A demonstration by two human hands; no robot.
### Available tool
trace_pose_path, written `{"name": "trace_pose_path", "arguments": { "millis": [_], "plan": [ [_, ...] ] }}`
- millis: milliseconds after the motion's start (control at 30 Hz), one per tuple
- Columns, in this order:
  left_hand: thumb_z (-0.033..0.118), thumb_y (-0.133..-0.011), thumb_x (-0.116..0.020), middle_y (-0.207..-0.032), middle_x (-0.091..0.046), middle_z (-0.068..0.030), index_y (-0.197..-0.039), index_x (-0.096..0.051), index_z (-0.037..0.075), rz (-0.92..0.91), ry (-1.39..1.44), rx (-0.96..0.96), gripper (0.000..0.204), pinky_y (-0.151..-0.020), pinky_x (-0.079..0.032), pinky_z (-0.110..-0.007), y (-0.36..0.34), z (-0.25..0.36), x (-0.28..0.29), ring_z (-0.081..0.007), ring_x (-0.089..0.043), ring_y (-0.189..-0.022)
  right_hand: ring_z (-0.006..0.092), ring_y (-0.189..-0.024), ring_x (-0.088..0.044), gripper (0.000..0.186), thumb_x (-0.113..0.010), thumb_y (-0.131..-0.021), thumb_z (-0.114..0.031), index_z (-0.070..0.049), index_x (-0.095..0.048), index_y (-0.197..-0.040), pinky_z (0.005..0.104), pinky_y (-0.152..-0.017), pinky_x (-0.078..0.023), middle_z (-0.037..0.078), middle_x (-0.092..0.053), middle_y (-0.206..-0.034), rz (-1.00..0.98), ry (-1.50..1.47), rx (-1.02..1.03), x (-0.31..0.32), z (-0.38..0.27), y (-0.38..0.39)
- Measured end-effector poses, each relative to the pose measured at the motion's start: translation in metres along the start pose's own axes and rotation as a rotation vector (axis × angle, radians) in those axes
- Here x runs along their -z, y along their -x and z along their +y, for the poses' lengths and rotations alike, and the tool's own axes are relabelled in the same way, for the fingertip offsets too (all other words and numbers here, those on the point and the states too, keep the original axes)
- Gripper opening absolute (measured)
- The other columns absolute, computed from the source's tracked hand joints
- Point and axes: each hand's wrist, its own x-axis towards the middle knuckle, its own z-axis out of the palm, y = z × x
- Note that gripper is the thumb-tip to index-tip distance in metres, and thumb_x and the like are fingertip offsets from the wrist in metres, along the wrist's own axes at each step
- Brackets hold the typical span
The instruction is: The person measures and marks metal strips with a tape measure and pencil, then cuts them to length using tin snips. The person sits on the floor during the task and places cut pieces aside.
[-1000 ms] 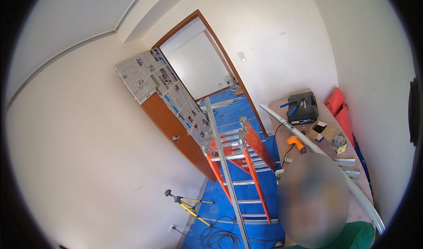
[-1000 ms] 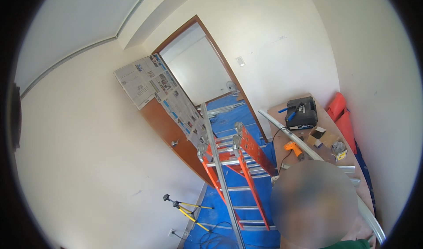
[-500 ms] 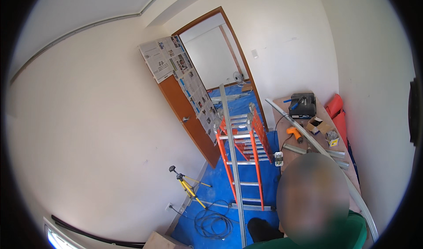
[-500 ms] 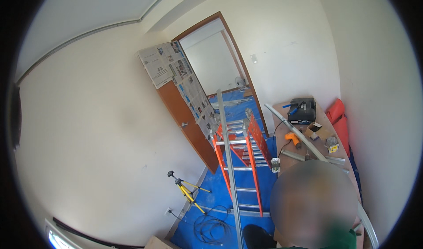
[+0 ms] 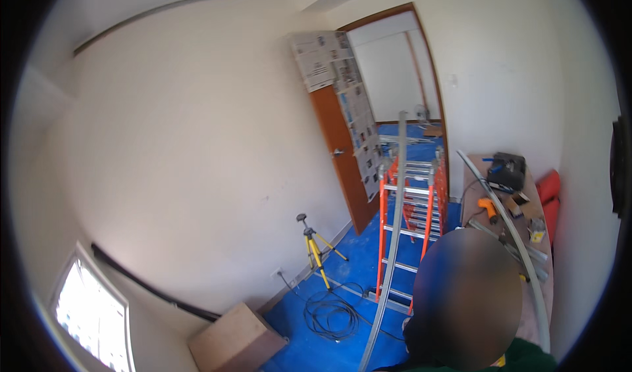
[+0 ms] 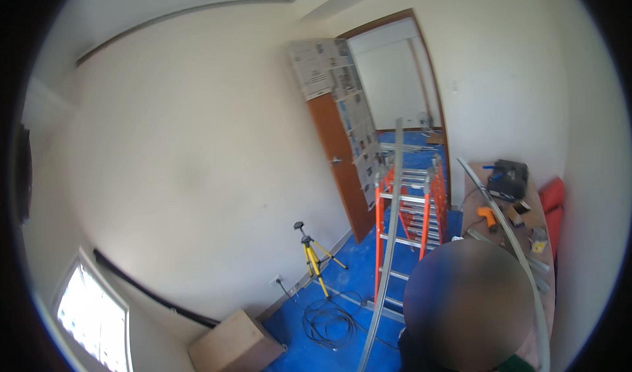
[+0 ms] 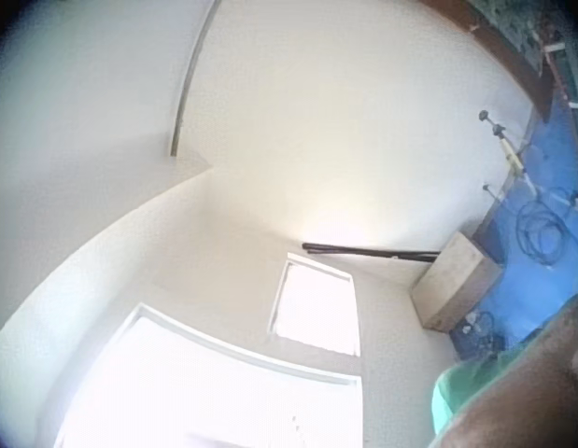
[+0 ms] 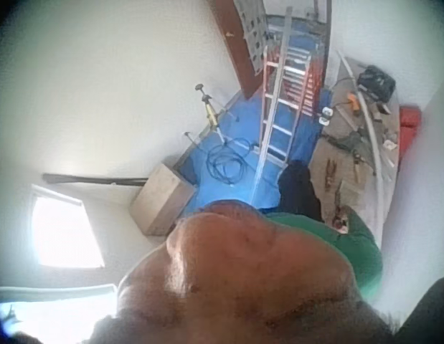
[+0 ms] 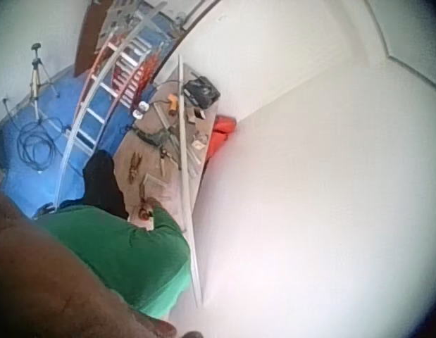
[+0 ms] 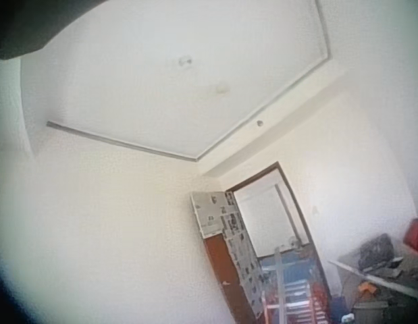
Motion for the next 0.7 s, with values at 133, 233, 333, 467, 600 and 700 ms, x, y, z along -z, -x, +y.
{"name": "trace_pose_path", "arguments": {
  "millis": [133, 233, 333, 467, 600, 700],
  "plan": [
    [0.011, -0.102, -0.06, -0.117, -0.069, -0.0196, -0.142, -0.061, 0.001, 0.005, -0.078, -0.066, 0.041, -0.094, -0.054, -0.04, 0.01, -0.05, -0.039, -0.0311, -0.067, -0.107, 0.038, -0.08, -0.075, 0.047, -0.074, -0.09, -0.042, 0.004, -0.075, -0.095, 0.0502, -0.07, -0.057, 0.025, -0.074, -0.083, -0.002, 0.049, 0.13, -0.018, 0.027, -0.001],
    [0.012, -0.102, -0.06, -0.118, -0.07, -0.0205, -0.141, -0.062, 0.001, -0.011, -0.137, -0.119, 0.041, -0.096, -0.054, -0.041, 0.004, -0.069, -0.076, -0.032, -0.067, -0.108, 0.0375, -0.079, -0.075, 0.047, -0.073, -0.091, -0.043, 0.004, -0.076, -0.093, 0.0498, -0.068, -0.057, 0.025, -0.074, -0.081, 0.024, 0.084, 0.267, -0.034, 0.038, 0.007],
    [0.013, -0.102, -0.06, -0.119, -0.071, -0.0213, -0.141, -0.062, 0.0, -0.028, -0.195, -0.149, 0.041, -0.097, -0.054, -0.041, -0.002, -0.076, -0.102, -0.0328, -0.068, -0.11, 0.0403, -0.081, -0.076, 0.05, -0.072, -0.092, -0.045, 0.005, -0.078, -0.092, 0.0512, -0.071, -0.057, 0.027, -0.074, -0.081, 0.435, 0.331, 0.441, -0.05, 0.038, 0.021],
    [0.014, -0.102, -0.06, -0.12, -0.071, -0.0224, -0.14, -0.063, 0.0, -0.029, -0.274, -0.198, 0.041, -0.099, -0.055, -0.042, -0.005, -0.073, -0.118, -0.034, -0.069, -0.112, 0.0427, -0.084, -0.076, 0.052, -0.072, -0.092, -0.048, 0.004, -0.075, -0.097, 0.0527, -0.072, -0.058, 0.028, -0.075, -0.085, 0.175, -0.094, 0.132, -0.053, 0.035, 0.031],
    [0.015, -0.102, -0.06, -0.121, -0.072, -0.0234, -0.14, -0.064, -0.001, 0.003, -0.379, -0.26, 0.041, -0.101, -0.055, -0.043, -0.005, -0.069, -0.124, -0.0351, -0.07, -0.114, 0.0451, -0.086, -0.076, 0.055, -0.072, -0.093, -0.051, 0.004, -0.072, -0.102, 0.0543, -0.074, -0.059, 0.029, -0.076, -0.09, 0.102, -0.188, 0.053, -0.038, 0.034, 0.03],
    [0.015, -0.102, -0.06, -0.122, -0.073, -0.0242, -0.139, -0.065, -0.001, 0.027, -0.442, -0.308, 0.041, -0.102, -0.056, -0.043, -0.013, -0.067, -0.125, -0.036, -0.071, -0.115, 0.0468, -0.088, -0.076, 0.057, -0.072, -0.093, -0.053, 0.003, -0.07, -0.105, 0.0554, -0.075, -0.06, 0.029, -0.076, -0.093, 0.063, -0.233, 0.014, -0.03, 0.034, 0.028]
  ]
}}
